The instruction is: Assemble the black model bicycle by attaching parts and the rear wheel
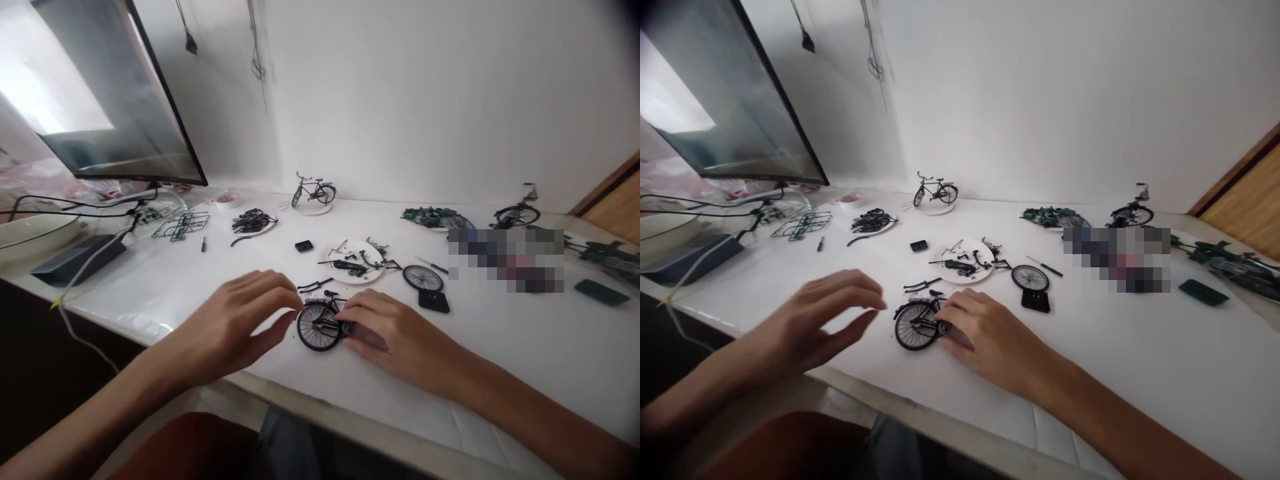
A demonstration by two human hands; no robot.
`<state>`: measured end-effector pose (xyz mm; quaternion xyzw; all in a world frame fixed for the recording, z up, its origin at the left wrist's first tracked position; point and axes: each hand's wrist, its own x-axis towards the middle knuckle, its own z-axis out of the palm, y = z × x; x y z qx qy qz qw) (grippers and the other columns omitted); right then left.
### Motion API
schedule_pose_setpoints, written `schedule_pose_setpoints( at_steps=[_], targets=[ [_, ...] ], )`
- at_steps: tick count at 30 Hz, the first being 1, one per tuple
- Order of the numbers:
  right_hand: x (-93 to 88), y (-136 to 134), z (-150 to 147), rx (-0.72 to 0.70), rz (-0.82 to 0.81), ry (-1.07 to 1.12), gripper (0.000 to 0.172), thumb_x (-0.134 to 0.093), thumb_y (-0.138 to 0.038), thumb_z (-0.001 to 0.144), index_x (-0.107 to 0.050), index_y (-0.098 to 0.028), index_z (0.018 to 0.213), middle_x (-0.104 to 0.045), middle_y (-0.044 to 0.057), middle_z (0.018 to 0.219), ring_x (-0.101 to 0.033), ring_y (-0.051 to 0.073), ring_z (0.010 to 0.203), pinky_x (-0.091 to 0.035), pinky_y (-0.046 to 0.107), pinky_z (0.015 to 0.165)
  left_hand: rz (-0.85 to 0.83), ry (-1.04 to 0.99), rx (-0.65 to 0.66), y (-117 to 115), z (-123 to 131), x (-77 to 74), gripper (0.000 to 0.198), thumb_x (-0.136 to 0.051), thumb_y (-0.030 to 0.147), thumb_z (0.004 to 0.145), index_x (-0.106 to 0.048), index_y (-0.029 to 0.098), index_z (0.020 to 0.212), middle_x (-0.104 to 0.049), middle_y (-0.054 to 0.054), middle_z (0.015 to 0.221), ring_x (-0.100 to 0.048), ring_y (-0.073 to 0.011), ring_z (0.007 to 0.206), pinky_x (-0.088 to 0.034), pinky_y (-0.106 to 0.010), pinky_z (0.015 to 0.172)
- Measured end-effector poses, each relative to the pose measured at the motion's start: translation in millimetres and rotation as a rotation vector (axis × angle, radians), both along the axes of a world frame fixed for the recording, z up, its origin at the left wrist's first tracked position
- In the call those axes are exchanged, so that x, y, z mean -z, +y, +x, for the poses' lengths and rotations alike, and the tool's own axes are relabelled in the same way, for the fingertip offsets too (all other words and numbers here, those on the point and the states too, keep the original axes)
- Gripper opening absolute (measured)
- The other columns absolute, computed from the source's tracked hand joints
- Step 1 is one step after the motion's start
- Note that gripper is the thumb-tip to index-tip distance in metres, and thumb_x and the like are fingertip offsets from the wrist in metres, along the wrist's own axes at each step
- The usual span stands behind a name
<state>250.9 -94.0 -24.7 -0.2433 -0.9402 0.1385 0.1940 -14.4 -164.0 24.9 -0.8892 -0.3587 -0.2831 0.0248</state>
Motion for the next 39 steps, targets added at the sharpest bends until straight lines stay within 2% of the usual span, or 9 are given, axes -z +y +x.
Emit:
schedule_pose_setpoints(
  at_steps=[3,6,9,12,18,25,30,33,39],
  targets=[
    [2.8,4.2,5.8,0.004,-0.009,0.028,0.024,-0.059,-0.022,0.095,-0.067,-0.021,0.118,-0.066,0.009,0.111,-0.061,0.023,0.106,-0.054,0.043,0.092,-0.166,0.023,0.091,35.1,14.1,13.5,0.013,-0.048,0.016,0.099,-0.060,0.015,0.104,-0.065,-0.007,0.096,-0.060,-0.0156,0.087,-0.048,-0.030,0.077],
    [1.0,10.1,14.1,0.019,0.032,0.010,0.025,-0.058,-0.021,0.095,-0.067,-0.021,0.118,-0.067,0.008,0.109,-0.062,0.023,0.102,-0.054,0.043,0.090,-0.262,0.026,0.253,74.5,35.5,21.9,0.014,-0.048,0.019,0.098,-0.061,0.015,0.102,-0.065,-0.008,0.097,-0.059,-0.0164,0.087,-0.048,-0.030,0.077],
    [2.8,17.8,23.7,0.029,0.067,-0.006,0.025,-0.058,-0.021,0.095,-0.068,-0.022,0.119,-0.067,0.008,0.107,-0.062,0.023,0.101,-0.054,0.043,0.089,-0.276,0.031,0.394,106.4,54.5,26.3,0.014,-0.049,0.020,0.096,-0.061,0.015,0.100,-0.066,-0.009,0.098,-0.059,-0.0184,0.089,-0.048,-0.032,0.082],
    [6.4,22.4,32.7,0.062,0.056,0.016,0.023,-0.059,-0.022,0.095,-0.068,-0.021,0.116,-0.067,0.008,0.106,-0.062,0.023,0.101,-0.053,0.042,0.090,-0.277,-0.020,0.443,122.4,60.9,30.6,0.013,-0.051,0.018,0.092,-0.062,0.016,0.101,-0.065,-0.010,0.099,-0.058,-0.0211,0.096,-0.048,-0.036,0.090],
    [6.0,21.9,37.8,0.099,-0.075,0.004,0.022,-0.059,-0.023,0.095,-0.069,-0.023,0.116,-0.063,0.008,0.104,-0.061,0.022,0.100,-0.054,0.039,0.087,-0.409,-0.037,0.476,117.6,47.4,37.9,0.025,-0.068,0.030,0.086,-0.060,0.019,0.107,-0.063,-0.010,0.111,-0.056,-0.0223,0.104,-0.044,-0.038,0.097],
    [8.8,18.9,35.5,0.151,-0.145,0.096,0.019,-0.058,-0.016,0.094,-0.069,-0.023,0.107,-0.063,0.007,0.102,-0.062,0.019,0.094,-0.055,0.033,0.081,-0.371,0.050,0.406,118.6,47.9,41.4,0.035,-0.071,0.044,0.084,-0.061,0.020,0.108,-0.064,-0.008,0.107,-0.055,-0.0229,0.098,-0.040,-0.039,0.092],
    [12.3,19.3,37.7,0.179,-0.182,0.082,0.015,-0.059,-0.019,0.094,-0.068,-0.024,0.104,-0.065,0.005,0.102,-0.062,0.020,0.095,-0.055,0.034,0.084,-0.396,0.093,0.398,108.6,55.5,44.8,0.053,-0.073,0.053,0.079,-0.057,0.019,0.116,-0.062,-0.009,0.113,-0.053,-0.0254,0.102,-0.037,-0.041,0.095],
    [14.5,20.0,38.8,0.190,-0.195,0.112,0.011,-0.061,-0.021,0.092,-0.068,-0.023,0.102,-0.066,0.006,0.102,-0.063,0.021,0.096,-0.056,0.035,0.086,-0.441,0.080,0.378,102.3,57.9,47.7,0.058,-0.076,0.048,0.078,-0.050,0.020,0.122,-0.060,-0.008,0.116,-0.052,-0.0244,0.102,-0.037,-0.039,0.095],
    [12.8,18.4,40.0,0.160,-0.166,0.137,0.017,-0.059,-0.015,0.092,-0.069,-0.023,0.103,-0.066,0.005,0.102,-0.063,0.018,0.097,-0.055,0.032,0.087,-0.443,0.054,0.337,98.0,60.7,53.1,0.059,-0.071,0.030,0.081,-0.042,0.019,0.131,-0.057,-0.009,0.122,-0.051,-0.0244,0.108,-0.038,-0.040,0.097]
  ],
)
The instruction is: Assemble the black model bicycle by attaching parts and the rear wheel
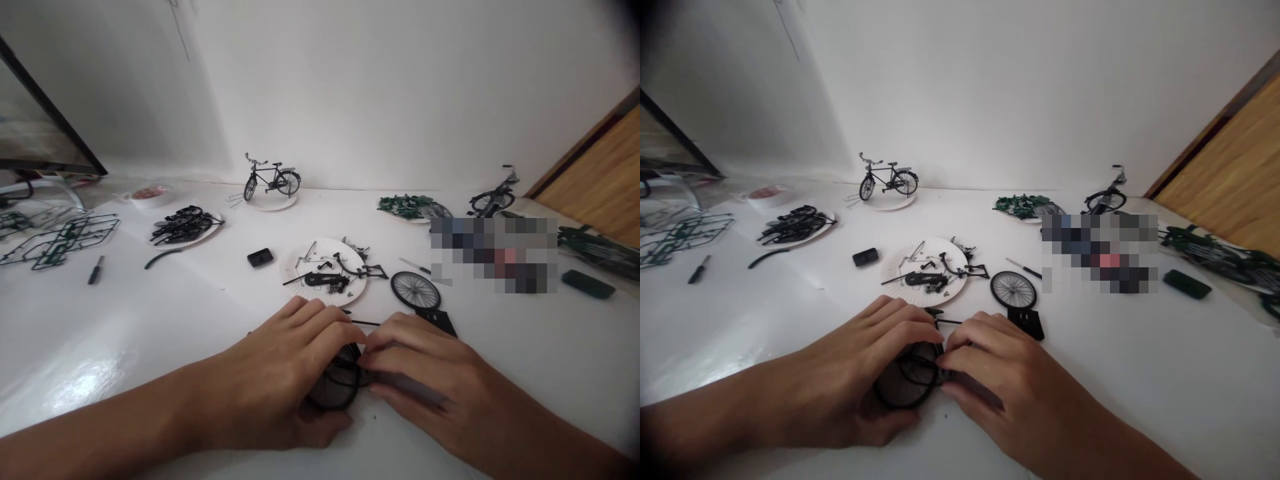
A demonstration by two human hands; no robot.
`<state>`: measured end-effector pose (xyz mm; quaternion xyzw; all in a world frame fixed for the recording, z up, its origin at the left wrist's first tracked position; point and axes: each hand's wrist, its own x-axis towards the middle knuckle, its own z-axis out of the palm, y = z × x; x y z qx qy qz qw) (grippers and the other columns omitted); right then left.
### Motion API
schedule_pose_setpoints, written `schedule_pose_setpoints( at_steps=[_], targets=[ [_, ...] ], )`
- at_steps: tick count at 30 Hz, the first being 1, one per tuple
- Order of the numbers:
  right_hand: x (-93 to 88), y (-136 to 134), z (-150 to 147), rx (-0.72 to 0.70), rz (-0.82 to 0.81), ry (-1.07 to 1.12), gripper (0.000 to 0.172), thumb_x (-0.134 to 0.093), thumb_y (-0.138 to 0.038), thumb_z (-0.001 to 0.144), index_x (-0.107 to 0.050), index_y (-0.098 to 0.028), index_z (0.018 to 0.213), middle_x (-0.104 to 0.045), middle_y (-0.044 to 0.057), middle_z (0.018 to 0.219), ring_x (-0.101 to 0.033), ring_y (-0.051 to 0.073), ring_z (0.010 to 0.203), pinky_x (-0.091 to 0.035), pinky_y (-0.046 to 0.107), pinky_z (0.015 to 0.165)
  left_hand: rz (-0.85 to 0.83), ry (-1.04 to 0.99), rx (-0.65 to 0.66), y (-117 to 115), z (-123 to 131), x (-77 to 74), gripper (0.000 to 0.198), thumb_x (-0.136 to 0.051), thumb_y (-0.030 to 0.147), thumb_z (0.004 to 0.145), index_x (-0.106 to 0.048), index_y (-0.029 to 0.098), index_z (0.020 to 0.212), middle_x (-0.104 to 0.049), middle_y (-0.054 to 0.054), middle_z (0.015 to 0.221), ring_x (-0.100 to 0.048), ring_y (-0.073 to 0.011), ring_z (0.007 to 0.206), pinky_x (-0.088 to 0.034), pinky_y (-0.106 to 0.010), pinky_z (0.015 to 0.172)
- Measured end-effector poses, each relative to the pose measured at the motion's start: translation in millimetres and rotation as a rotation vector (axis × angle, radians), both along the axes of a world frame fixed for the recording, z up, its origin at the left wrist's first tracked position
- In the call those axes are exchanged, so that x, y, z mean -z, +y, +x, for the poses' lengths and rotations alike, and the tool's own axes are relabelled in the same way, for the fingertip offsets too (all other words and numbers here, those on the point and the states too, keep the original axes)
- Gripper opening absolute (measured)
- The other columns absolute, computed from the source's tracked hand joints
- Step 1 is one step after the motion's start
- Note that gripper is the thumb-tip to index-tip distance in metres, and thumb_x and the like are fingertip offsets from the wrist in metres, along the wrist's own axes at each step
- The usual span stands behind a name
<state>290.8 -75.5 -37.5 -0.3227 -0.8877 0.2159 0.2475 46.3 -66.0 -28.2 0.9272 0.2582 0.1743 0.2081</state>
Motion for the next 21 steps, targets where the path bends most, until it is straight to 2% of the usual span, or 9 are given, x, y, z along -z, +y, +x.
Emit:
schedule_pose_setpoints(
  at_steps=[5,11,21],
  targets=[
    [-1.4,-0.5,0.7,-0.010,-0.007,0.022,0.017,-0.060,-0.012,0.091,-0.069,-0.022,0.102,-0.065,0.006,0.104,-0.062,0.019,0.099,-0.054,0.034,0.089,0.013,-0.001,-0.014,-1.8,0.7,-0.7,0.058,-0.066,0.021,0.082,-0.041,0.019,0.134,-0.054,-0.010,0.125,-0.049,-0.0237,0.112,-0.039,-0.040,0.100],
    [-1.7,-0.3,0.9,-0.016,-0.013,-0.006,0.019,-0.062,-0.014,0.090,-0.068,-0.022,0.106,-0.065,0.007,0.107,-0.062,0.020,0.102,-0.054,0.033,0.089,-0.021,0.001,-0.076,-0.5,0.0,-1.5,0.040,-0.068,0.027,0.083,-0.051,0.020,0.118,-0.053,-0.009,0.120,-0.050,-0.0234,0.109,-0.045,-0.040,0.097],
    [-4.7,-4.1,0.2,0.067,0.005,-0.036,0.025,-0.062,-0.015,0.088,-0.061,-0.023,0.111,-0.067,0.005,0.110,-0.063,0.019,0.107,-0.053,0.034,0.094,-0.006,-0.025,-0.102,2.7,-1.5,4.1,0.040,-0.071,0.033,0.084,-0.051,0.020,0.116,-0.054,-0.008,0.120,-0.048,-0.0235,0.109,-0.044,-0.041,0.096]
  ],
)
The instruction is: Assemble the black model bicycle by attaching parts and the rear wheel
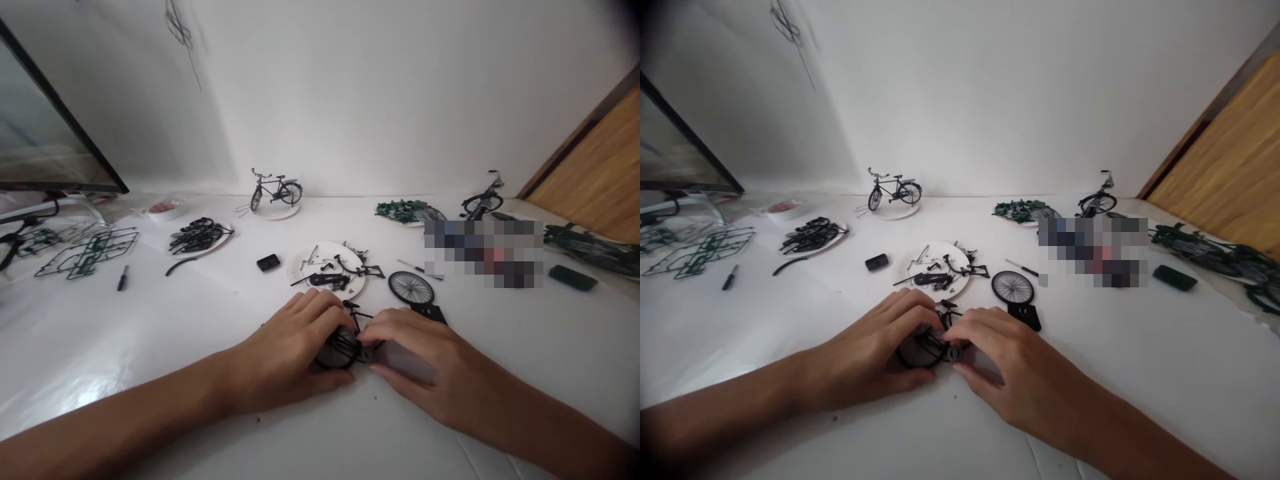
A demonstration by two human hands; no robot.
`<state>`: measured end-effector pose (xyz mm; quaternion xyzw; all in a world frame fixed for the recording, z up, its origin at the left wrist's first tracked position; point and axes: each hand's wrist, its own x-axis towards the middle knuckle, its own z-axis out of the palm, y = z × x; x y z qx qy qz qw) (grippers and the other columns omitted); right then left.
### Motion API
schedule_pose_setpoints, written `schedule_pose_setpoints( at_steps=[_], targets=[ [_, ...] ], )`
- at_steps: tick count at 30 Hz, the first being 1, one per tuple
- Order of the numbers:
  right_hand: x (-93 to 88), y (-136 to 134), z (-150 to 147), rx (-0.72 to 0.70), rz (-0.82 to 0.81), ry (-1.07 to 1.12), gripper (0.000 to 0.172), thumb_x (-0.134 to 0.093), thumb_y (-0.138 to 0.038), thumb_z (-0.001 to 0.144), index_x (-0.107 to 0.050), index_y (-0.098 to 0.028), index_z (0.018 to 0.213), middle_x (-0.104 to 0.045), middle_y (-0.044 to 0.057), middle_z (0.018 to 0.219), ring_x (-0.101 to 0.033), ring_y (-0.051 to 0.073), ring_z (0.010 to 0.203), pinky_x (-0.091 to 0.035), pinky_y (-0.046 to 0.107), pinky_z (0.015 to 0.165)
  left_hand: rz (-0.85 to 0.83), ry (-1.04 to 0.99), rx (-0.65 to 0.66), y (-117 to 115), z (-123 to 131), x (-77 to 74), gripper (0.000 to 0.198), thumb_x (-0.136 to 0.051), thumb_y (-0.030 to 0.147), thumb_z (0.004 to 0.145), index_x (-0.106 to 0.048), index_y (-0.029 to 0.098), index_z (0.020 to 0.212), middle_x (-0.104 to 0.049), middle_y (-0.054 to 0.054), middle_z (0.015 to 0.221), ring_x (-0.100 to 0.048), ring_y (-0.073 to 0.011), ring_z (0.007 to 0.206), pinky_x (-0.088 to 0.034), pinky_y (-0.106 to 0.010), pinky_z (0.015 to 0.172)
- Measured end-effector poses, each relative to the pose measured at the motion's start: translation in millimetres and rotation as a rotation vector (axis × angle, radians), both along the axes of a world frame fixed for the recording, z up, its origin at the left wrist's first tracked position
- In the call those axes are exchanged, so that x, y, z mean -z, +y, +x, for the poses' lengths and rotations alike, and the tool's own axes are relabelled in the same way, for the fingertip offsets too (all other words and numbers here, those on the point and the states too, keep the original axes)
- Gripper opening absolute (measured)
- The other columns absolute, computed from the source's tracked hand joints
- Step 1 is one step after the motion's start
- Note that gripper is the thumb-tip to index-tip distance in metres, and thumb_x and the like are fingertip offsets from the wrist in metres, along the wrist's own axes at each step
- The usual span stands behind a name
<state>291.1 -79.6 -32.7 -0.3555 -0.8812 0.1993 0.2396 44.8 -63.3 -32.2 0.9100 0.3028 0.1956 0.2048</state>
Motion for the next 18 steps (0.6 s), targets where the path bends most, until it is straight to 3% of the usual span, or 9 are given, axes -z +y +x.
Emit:
schedule_pose_setpoints(
  at_steps=[7,13,18],
  targets=[
    [1.3,-0.7,1.6,-0.039,-0.034,0.039,0.024,-0.061,-0.013,0.090,-0.061,-0.025,0.111,-0.068,0.002,0.111,-0.064,0.016,0.106,-0.052,0.029,0.095,0.012,0.006,0.041,-1.6,-0.2,-7.3,0.033,-0.063,0.042,0.092,-0.056,0.019,0.115,-0.054,-0.010,0.123,-0.049,-0.0236,0.110,-0.042,-0.041,0.099],
    [-1.9,-1.1,4.6,-0.096,-0.067,0.022,0.024,-0.057,-0.013,0.093,-0.060,-0.026,0.113,-0.068,0.001,0.112,-0.064,0.014,0.105,-0.051,0.026,0.094,0.068,0.045,0.108,3.1,-2.7,-11.3,0.019,-0.047,0.026,0.101,-0.062,0.017,0.110,-0.060,-0.008,0.118,-0.052,-0.0204,0.104,-0.043,-0.036,0.094],
    [-4.9,-1.4,2.2,-0.190,-0.120,0.023,0.019,-0.057,-0.013,0.094,-0.063,-0.022,0.109,-0.067,0.003,0.111,-0.064,0.014,0.103,-0.051,0.026,0.093,0.123,0.074,0.133,6.7,-3.7,-12.7,0.019,-0.048,0.024,0.100,-0.065,0.016,0.101,-0.063,-0.006,0.109,-0.055,-0.0187,0.097,-0.045,-0.034,0.089]
  ],
)
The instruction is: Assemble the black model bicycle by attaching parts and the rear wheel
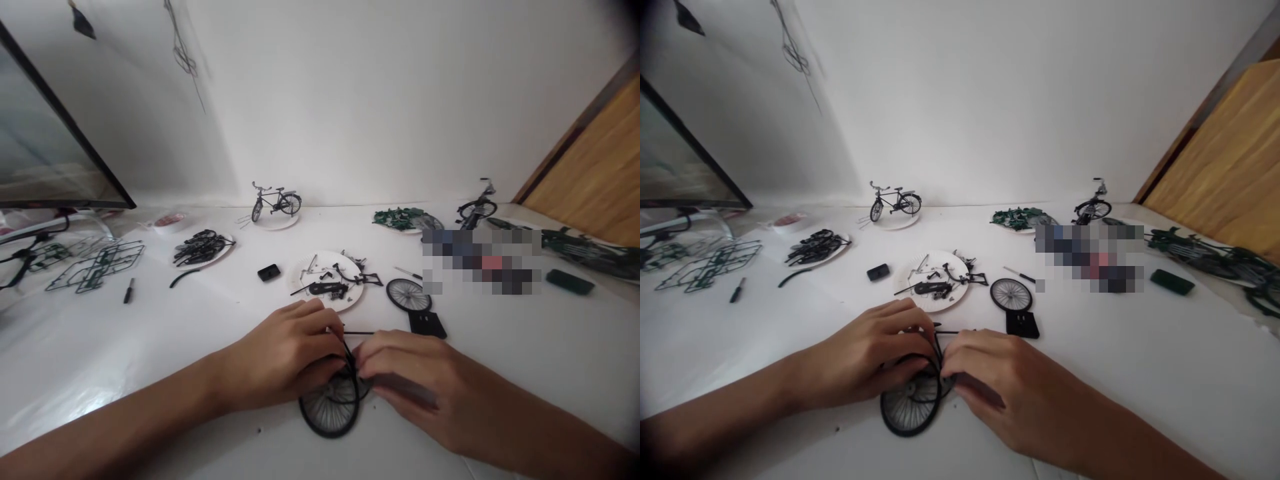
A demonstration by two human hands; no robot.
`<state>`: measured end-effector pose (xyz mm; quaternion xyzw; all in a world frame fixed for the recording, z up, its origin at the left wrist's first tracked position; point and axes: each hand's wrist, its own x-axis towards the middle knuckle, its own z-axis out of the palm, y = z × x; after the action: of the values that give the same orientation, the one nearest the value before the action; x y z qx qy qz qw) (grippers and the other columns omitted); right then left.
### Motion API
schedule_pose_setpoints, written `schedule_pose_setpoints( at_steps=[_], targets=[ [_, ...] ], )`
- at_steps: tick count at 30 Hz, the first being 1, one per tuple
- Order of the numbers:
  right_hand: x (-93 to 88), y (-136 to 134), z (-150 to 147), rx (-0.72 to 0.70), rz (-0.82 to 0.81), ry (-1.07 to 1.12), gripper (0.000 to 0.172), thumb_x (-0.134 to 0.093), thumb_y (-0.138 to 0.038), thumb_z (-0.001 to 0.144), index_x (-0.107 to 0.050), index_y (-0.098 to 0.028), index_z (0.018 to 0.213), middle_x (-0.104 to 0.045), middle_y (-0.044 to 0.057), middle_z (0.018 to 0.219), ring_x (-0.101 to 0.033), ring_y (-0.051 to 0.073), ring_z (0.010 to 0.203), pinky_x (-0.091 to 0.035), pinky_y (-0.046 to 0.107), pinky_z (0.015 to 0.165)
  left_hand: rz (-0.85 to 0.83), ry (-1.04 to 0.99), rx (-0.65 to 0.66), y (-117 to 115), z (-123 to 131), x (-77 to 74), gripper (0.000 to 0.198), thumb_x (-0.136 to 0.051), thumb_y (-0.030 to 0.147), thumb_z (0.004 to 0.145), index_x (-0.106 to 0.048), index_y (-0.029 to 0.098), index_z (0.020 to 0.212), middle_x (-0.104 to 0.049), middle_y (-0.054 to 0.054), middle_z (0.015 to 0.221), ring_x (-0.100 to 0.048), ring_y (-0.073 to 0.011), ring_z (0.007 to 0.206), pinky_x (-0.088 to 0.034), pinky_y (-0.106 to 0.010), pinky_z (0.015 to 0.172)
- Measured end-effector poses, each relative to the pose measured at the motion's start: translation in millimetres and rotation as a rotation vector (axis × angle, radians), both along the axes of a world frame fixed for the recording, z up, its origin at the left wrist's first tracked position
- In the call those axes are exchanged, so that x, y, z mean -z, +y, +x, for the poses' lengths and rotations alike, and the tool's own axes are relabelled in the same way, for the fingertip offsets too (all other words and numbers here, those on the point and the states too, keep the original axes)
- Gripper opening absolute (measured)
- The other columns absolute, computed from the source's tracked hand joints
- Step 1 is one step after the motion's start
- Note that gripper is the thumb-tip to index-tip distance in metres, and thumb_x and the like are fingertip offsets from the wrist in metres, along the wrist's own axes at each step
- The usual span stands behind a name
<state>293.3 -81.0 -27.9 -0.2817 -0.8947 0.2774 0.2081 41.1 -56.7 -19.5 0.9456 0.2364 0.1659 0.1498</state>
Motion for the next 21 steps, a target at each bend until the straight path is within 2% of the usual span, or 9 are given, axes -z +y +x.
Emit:
schedule_pose_setpoints(
  at_steps=[5,8,13,21],
  targets=[
    [7.2,-1.3,-3.9,0.013,0.001,0.020,0.016,-0.068,-0.024,0.091,-0.067,-0.021,0.107,-0.067,0.004,0.108,-0.065,0.016,0.097,-0.053,0.027,0.088,0.024,0.002,-0.020,-4.6,0.2,-2.2,0.017,-0.052,0.026,0.098,-0.067,0.017,0.096,-0.063,-0.007,0.105,-0.056,-0.0187,0.093,-0.047,-0.034,0.086],
    [9.3,-2.7,-5.9,0.030,0.000,0.036,0.011,-0.065,-0.020,0.093,-0.068,-0.020,0.103,-0.067,0.004,0.104,-0.065,0.015,0.093,-0.054,0.027,0.084,0.014,0.016,-0.019,-6.7,-0.7,-6.3,0.018,-0.054,0.027,0.098,-0.068,0.017,0.099,-0.064,-0.007,0.106,-0.057,-0.0186,0.094,-0.047,-0.034,0.086],
    [6.5,-4.4,-10.3,0.007,0.002,0.053,0.014,-0.060,-0.013,0.093,-0.068,-0.019,0.104,-0.067,0.004,0.105,-0.065,0.014,0.095,-0.054,0.027,0.086,-0.024,0.077,-0.038,-9.2,-4.0,-13.8,0.019,-0.052,0.027,0.100,-0.070,0.019,0.099,-0.064,-0.004,0.105,-0.058,-0.0169,0.092,-0.047,-0.032,0.084],
    [7.1,-5.2,-15.5,-0.032,0.042,0.058,0.015,-0.058,-0.013,0.095,-0.068,-0.019,0.106,-0.067,0.005,0.107,-0.063,0.015,0.099,-0.053,0.028,0.088,-0.057,0.063,-0.083,-14.8,-8.1,-9.5,0.007,-0.063,0.022,0.094,-0.070,0.021,0.091,-0.065,-0.001,0.101,-0.059,-0.0146,0.089,-0.045,-0.028,0.081]
  ],
)
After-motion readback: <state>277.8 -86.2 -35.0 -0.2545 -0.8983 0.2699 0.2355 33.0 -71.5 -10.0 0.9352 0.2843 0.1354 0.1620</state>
